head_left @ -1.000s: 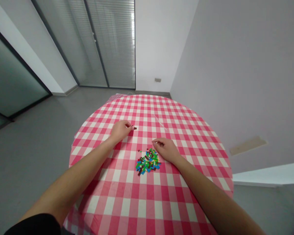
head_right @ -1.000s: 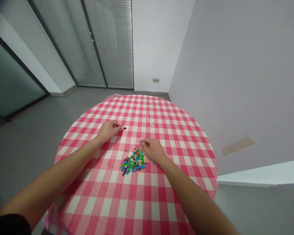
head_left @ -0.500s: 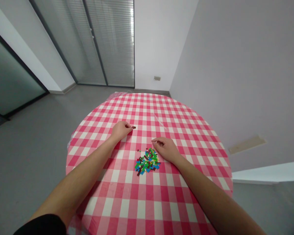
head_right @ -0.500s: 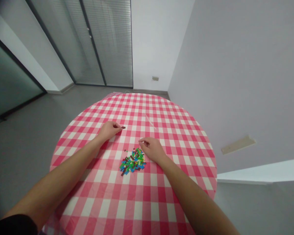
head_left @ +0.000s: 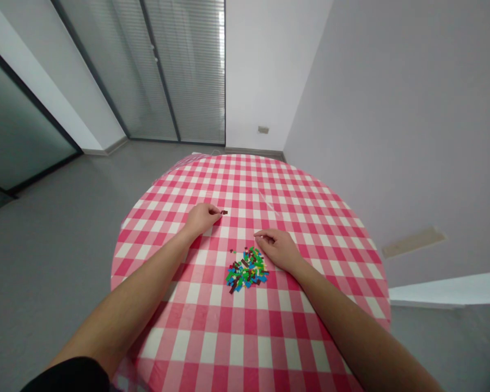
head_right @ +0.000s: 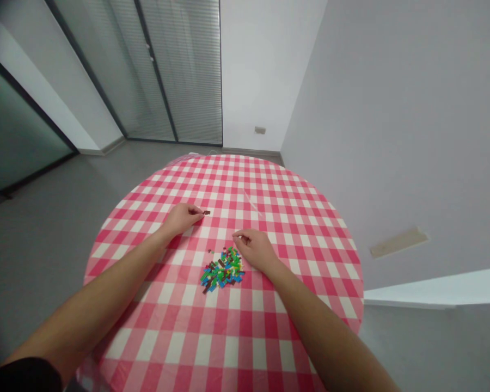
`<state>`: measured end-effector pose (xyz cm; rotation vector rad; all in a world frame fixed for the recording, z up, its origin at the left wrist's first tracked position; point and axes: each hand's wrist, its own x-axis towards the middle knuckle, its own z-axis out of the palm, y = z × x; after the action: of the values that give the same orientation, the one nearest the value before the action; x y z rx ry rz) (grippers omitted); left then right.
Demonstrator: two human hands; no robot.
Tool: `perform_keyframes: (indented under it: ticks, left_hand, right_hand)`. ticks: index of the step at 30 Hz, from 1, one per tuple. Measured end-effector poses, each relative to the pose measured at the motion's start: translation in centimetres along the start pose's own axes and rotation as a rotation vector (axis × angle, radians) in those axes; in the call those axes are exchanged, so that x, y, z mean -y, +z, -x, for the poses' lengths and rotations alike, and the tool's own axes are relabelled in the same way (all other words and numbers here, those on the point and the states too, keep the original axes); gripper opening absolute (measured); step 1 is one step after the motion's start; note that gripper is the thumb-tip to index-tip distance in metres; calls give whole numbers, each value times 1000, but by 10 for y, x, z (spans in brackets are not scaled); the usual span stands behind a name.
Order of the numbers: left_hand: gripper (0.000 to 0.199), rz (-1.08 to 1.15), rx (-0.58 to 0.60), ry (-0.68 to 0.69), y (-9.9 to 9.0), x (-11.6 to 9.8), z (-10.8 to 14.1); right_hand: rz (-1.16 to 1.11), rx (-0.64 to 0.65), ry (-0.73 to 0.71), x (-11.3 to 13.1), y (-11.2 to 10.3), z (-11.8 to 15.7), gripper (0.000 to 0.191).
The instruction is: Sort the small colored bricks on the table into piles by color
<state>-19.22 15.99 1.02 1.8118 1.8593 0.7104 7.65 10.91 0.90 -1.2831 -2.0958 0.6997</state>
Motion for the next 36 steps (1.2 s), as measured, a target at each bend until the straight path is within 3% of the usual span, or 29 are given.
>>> perform_keyframes:
  ticks: [13,23,25,29,31,33,36]
  left_hand:
    - [25,-54,12,36,-1,-2,2]
    - [19,55,-8,90,-5,-12,13]
    - [16,125,83,205,-8,-21,22]
    - [15,208,531,540,-9,-39,42]
    - [17,218,662,618,-5,-46,49]
    - [17,229,727,654,0,-50,53]
    - [18,235,735,687,6,-52,55]
  right_hand:
    - [8,2,-9,0,0,0,24]
    - [1,25,-13,2,-3,0,23]
    - [-4,26,-19,2,-3,0,23]
    - [-17,22,-22,1,-2,0,22]
    - [-13,21,-18,0,-1,0,22]
    - [-6,23,-12,0,-1,0,22]
    - [3,23,-6,2,-2,0,22]
